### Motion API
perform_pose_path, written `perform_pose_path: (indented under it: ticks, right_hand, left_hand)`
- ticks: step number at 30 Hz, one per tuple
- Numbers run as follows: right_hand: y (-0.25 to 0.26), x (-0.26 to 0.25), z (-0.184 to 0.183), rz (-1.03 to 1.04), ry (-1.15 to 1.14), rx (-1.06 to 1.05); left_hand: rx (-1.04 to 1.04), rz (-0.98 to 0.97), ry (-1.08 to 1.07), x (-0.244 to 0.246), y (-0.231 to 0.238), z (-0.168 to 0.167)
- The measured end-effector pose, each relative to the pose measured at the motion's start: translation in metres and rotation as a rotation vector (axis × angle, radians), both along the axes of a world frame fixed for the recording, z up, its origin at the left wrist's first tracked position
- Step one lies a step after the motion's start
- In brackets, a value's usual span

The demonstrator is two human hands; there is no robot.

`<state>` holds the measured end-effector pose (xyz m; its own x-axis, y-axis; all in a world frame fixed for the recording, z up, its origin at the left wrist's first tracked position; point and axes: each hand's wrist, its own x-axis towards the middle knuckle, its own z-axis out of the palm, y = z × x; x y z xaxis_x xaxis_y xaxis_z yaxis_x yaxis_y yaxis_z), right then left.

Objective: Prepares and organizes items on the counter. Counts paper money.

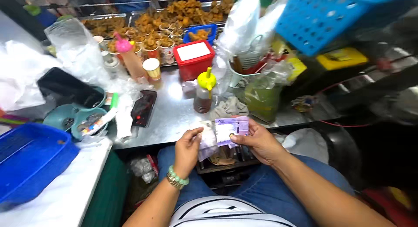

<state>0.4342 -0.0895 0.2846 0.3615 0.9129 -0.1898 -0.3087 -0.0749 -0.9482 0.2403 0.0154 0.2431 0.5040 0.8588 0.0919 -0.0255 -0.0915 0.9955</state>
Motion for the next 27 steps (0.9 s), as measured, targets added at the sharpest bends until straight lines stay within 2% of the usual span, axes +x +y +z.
perform_pose_path:
  ticks: [2,5,8,12,14,16,21,24,27]
  right_hand:
    - [0.0,-0.009,-0.006,0.027,-0.084,0.025]
    - [0.002,-0.023,-0.013,-0.032,-0.156,-0.023]
    - [0.004,-0.028,-0.017,-0.037,-0.207,-0.063]
    - [0.003,-0.01,-0.016,0.119,-0.514,-0.063]
    - [0.003,0.003,-0.014,0.173,-0.644,-0.026]
    - [0.001,0.014,-0.009,0.134,-0.694,0.038]
    - [-0.006,0.027,0.004,-0.005,-0.567,0.16]
    - [-0.006,0.022,0.004,0.044,-0.398,0.18]
    - [-0.002,0.01,-0.005,0.105,-0.4,0.134]
  left_hand:
    - [-0.01,-0.052,0.023,0.0,-0.004,0.002]
    - [-0.035,-0.14,-0.074,0.001,-0.01,0.002]
    - [0.012,-0.149,-0.066,0.004,-0.014,-0.003]
    - [0.172,-0.095,0.052,0.002,-0.01,-0.009]
    - [0.177,-0.088,0.094,-0.001,-0.006,-0.01]
    - [0.104,-0.082,0.086,-0.002,-0.002,-0.01]
    - [-0.067,-0.069,-0.082,-0.004,0.001,-0.011]
    - [-0.097,-0.001,-0.089,0.0,-0.001,-0.008]
    - [-0.189,0.044,-0.095,0.005,-0.001,-0.004]
